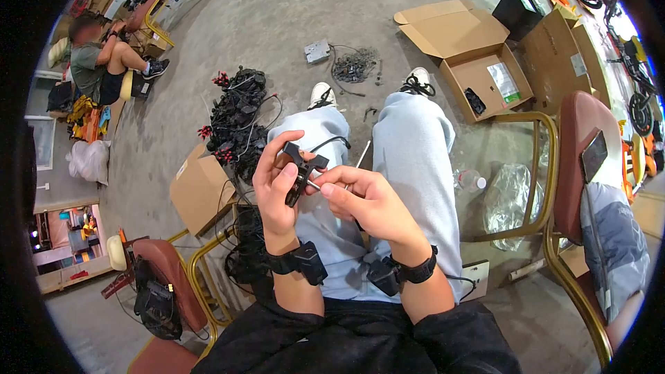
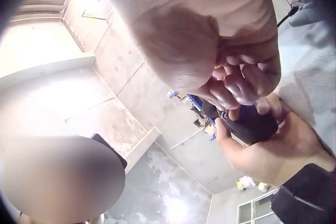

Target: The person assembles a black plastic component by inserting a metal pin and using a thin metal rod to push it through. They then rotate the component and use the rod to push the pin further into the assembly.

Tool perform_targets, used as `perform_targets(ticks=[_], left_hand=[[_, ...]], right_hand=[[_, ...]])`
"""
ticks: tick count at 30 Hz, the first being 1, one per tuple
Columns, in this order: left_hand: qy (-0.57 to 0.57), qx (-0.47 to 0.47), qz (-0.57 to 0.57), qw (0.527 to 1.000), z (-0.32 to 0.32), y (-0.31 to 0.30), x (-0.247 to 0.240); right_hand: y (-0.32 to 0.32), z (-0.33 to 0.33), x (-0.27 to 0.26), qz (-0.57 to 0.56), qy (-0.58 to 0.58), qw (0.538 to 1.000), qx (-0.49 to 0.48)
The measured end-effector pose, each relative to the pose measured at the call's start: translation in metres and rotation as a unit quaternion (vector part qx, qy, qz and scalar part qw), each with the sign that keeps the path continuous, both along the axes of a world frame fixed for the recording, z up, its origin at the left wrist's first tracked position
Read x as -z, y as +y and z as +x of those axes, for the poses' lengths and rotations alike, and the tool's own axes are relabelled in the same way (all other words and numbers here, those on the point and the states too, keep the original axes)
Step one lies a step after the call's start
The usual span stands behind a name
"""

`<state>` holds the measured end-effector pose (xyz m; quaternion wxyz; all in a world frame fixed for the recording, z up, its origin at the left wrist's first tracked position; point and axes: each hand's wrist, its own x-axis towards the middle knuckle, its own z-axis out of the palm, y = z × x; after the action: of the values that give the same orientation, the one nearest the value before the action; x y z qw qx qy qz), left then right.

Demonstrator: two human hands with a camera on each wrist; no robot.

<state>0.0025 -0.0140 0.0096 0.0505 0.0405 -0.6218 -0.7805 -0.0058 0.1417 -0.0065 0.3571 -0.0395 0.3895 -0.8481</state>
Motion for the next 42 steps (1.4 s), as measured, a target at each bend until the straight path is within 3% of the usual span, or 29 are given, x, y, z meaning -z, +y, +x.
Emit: perform_targets(ticks=[4,5,6,7,9,10,12,15,19,24,26,28,29,31,33,35,42], left_hand=[[-0.003,0.007,-0.005,1.000,0.000,-0.001,-0.002],[-0.020,-0.005,-0.018,1.000,0.000,0.000,-0.002],[-0.037,-0.016,-0.030,0.999,-0.001,0.000,-0.002],[-0.037,-0.016,-0.030,0.999,-0.001,0.000,-0.002],[-0.040,-0.012,0.001,0.999,-0.002,-0.001,-0.001],[-0.041,-0.012,0.001,0.999,-0.002,-0.001,-0.001],[-0.050,-0.041,0.012,0.998,-0.003,0.000,-0.001],[-0.034,-0.038,0.019,0.999,-0.002,0.001,0.000],[-0.048,-0.042,-0.011,0.998,-0.001,0.004,-0.002],[-0.026,0.001,-0.006,1.000,0.003,-0.004,0.000],[-0.023,0.000,-0.028,0.999,0.003,-0.003,0.001],[-0.033,-0.016,-0.028,0.999,0.001,0.002,-0.003],[-0.048,-0.032,-0.028,0.998,0.001,0.003,-0.004],[-0.051,-0.035,-0.018,0.998,0.000,0.001,-0.003],[-0.053,-0.035,-0.009,0.998,0.000,0.000,-0.002],[-0.040,-0.054,0.011,0.998,-0.001,0.001,-0.001],[-0.040,-0.027,-0.009,0.999,0.001,0.001,-0.004]], right_hand=[[-0.002,0.004,-0.001,0.025,0.021,0.999,0.018],[-0.005,0.006,-0.006,0.113,0.112,0.985,0.065],[-0.007,0.007,-0.009,0.199,0.201,0.953,0.110],[-0.009,0.007,-0.010,0.198,0.201,0.953,0.110],[-0.010,0.007,-0.011,0.333,0.367,0.856,0.148],[-0.010,0.007,-0.014,0.333,0.366,0.856,0.149],[-0.007,0.008,-0.022,0.268,0.234,0.930,0.092],[-0.006,0.009,-0.014,0.171,0.140,0.970,0.096],[-0.007,0.007,-0.011,0.139,0.113,0.979,0.101],[-0.002,0.003,-0.001,0.029,0.010,0.999,0.020],[-0.002,0.005,-0.002,0.075,0.048,0.995,0.044],[-0.005,0.009,-0.008,0.219,0.183,0.953,0.103],[-0.009,0.008,-0.008,0.218,0.186,0.952,0.104],[-0.013,0.007,-0.008,0.320,0.411,0.831,0.195],[-0.010,0.008,-0.014,0.325,0.403,0.836,0.182],[-0.009,0.010,-0.018,0.242,0.251,0.925,0.148],[-0.006,0.007,-0.003,0.130,0.094,0.984,0.073]])
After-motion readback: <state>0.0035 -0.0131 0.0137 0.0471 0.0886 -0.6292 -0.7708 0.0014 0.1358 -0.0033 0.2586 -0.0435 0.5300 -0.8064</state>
